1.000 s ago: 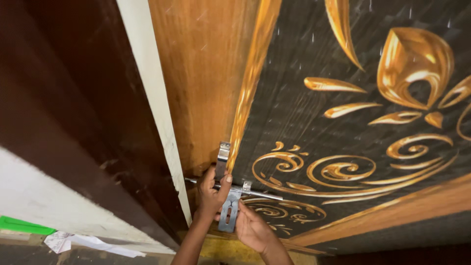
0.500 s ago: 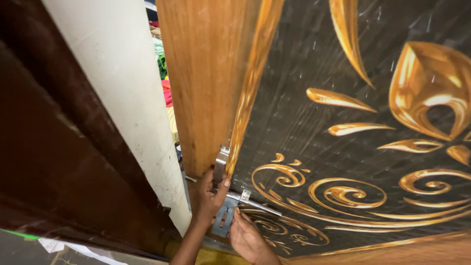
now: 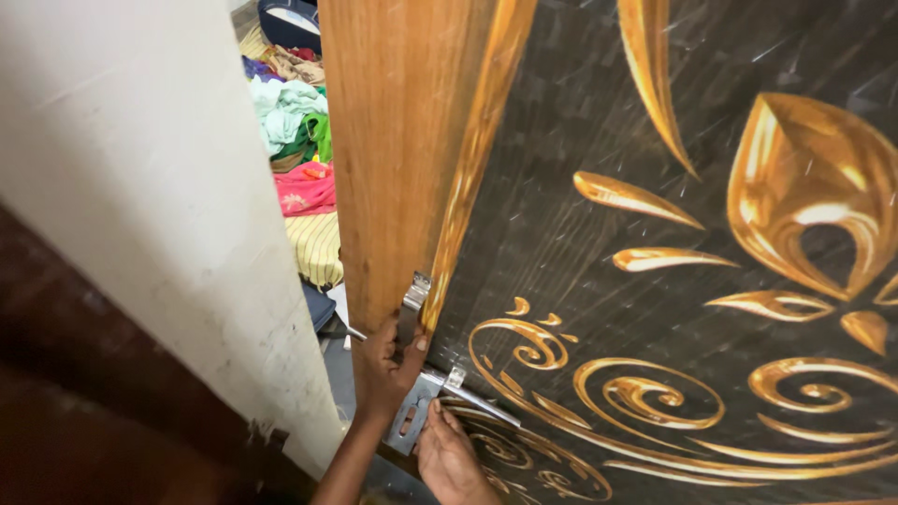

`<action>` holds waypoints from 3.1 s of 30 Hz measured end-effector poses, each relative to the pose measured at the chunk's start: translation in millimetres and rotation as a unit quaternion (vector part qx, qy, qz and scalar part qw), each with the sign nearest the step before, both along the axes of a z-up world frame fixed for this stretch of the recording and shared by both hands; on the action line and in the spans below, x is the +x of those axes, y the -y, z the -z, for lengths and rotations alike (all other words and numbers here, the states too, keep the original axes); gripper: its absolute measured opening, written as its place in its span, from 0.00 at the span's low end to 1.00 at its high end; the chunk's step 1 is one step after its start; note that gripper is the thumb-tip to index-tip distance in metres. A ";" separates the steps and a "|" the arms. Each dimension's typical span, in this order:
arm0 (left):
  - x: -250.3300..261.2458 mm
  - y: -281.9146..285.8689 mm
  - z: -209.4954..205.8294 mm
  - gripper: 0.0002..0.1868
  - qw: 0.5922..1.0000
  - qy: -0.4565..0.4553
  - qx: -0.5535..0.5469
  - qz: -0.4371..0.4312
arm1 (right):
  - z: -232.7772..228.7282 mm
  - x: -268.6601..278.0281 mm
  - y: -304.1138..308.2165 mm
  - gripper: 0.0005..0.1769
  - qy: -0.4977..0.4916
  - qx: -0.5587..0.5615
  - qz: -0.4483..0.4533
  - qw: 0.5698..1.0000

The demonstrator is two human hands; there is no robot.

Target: The person installs a metal latch onto a wooden door. They hold the latch against the door edge and repeatedly adjust its position while securing it with screws.

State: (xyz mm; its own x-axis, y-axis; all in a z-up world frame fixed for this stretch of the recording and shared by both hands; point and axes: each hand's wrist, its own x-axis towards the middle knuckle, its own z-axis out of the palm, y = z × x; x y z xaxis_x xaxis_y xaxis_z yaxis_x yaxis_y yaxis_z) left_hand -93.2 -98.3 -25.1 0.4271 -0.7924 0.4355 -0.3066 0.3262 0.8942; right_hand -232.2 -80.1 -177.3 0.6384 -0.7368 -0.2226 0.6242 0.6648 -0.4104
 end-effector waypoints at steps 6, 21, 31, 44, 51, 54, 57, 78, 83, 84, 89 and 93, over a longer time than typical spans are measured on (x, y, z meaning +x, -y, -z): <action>-5.2 5.9 4.3 0.07 1.000 -0.007 -0.019 -0.013 | 0.1 1.5 2.5 0.07 0.015 -0.059 0.006 0.998; 4.0 8.0 12.7 0.10 0.998 0.048 -0.035 -0.023 | 27.6 3.7 3.2 0.16 -0.006 -0.041 -0.006 0.999; 34.4 46.7 5.5 0.09 0.994 0.022 -0.075 0.077 | 83.3 28.0 34.2 0.20 -0.027 -0.019 0.093 0.995; 59.0 117.0 1.1 0.11 0.970 -0.008 -0.005 0.241 | 31.2 55.8 78.6 0.27 -0.059 -0.066 0.292 0.952; 51.6 151.3 26.9 0.09 0.960 -0.005 -0.088 0.267 | -7.9 55.8 77.4 0.16 -0.087 -0.048 0.297 0.950; 49.8 164.0 28.3 0.09 0.953 0.012 -0.121 0.276 | -34.9 62.6 83.2 0.20 -0.101 -0.061 0.256 0.960; 44.4 173.4 30.5 0.09 0.950 -0.014 -0.092 0.298 | -43.1 67.3 90.9 0.17 -0.127 -0.024 0.292 0.948; -0.6 237.5 40.5 0.09 0.939 -0.004 -0.093 0.330 | 35.8 7.4 173.2 0.15 -0.119 -0.061 0.354 0.926; -18.1 252.8 44.2 0.10 0.938 -0.042 -0.109 0.326 | 114.0 -12.0 202.6 0.07 -0.115 -0.064 0.371 0.919; -20.5 255.7 42.7 0.10 0.937 -0.048 -0.115 0.328 | 120.7 -16.9 206.8 0.07 -0.108 -0.080 0.360 0.923; -28.1 271.5 56.0 0.10 0.928 -0.066 -0.127 0.344 | 123.0 -24.3 215.9 0.10 -0.057 -0.105 0.361 0.925; -37.6 280.0 51.6 0.09 0.920 -0.106 -0.122 0.358 | 72.8 -14.7 212.8 0.13 -0.118 -0.067 0.370 0.919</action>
State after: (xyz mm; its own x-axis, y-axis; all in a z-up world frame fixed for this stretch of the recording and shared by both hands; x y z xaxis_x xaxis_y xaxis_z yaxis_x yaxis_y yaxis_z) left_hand -130.8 -378.3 -76.7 -0.0704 -0.7928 0.6055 0.2378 0.5761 0.7820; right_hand -246.9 -293.0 -250.0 -0.1039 -0.9805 -0.1668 0.7684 0.0273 -0.6394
